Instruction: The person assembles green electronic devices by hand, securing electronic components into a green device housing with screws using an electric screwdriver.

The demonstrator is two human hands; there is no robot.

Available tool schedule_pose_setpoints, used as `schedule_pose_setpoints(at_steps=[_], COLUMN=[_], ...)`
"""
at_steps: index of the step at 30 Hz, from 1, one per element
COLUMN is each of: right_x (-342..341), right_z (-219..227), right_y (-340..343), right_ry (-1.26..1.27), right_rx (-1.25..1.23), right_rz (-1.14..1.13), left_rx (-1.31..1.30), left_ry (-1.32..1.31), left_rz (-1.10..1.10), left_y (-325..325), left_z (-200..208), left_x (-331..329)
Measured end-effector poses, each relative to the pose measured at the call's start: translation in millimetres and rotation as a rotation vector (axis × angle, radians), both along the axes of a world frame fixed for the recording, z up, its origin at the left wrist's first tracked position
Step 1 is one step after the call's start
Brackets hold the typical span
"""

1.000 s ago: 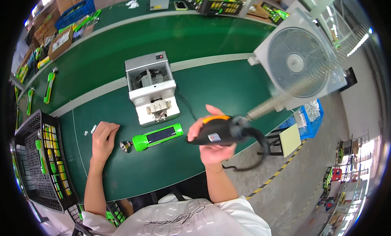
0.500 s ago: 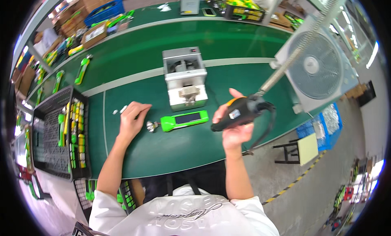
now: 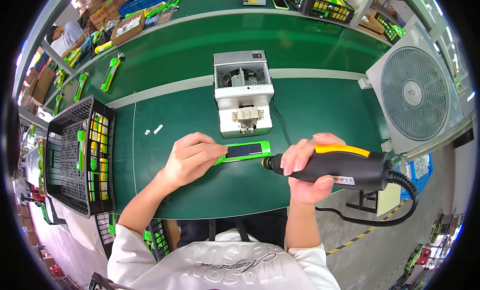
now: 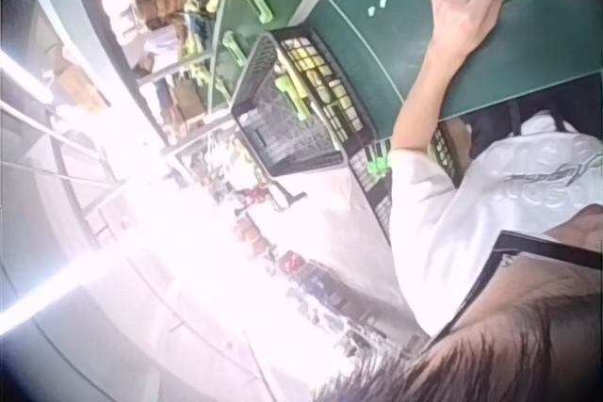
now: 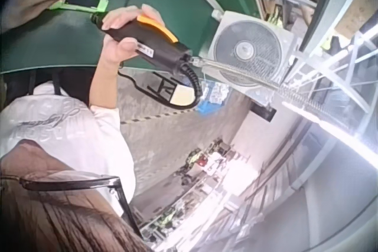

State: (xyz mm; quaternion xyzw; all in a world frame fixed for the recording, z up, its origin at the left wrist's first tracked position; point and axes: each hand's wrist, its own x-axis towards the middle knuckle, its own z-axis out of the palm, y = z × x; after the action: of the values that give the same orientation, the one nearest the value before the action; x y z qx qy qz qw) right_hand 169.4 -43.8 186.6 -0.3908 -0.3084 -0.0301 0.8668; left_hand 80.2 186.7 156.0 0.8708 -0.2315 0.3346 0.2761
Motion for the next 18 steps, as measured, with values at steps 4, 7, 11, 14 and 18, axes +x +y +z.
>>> schedule_pose_setpoints(at_steps=[4, 7, 11, 14, 18], right_x=[12, 17, 30, 35, 41], right_z=[-2, 7, 12, 11, 1], right_y=[1, 12, 36, 49, 53], right_ry=[-0.141, -0.105, -0.074, -0.101, -0.128], right_rx=[0.002, -0.004, 0.087, 0.046, 0.01], right_rz=[0.045, -0.034, -0.049, -0.082, -0.076], left_rx=[0.048, 0.025, -0.102, -0.129, -0.13], left_ry=[-0.037, -0.13, 0.008, 0.053, -0.041], left_rz=[0.044, 0.245, 0.369, 0.383, 0.335], left_y=[5, 13, 25, 33, 25], left_z=[28, 56, 63, 58, 58], left_x=[24, 66, 101, 101, 68])
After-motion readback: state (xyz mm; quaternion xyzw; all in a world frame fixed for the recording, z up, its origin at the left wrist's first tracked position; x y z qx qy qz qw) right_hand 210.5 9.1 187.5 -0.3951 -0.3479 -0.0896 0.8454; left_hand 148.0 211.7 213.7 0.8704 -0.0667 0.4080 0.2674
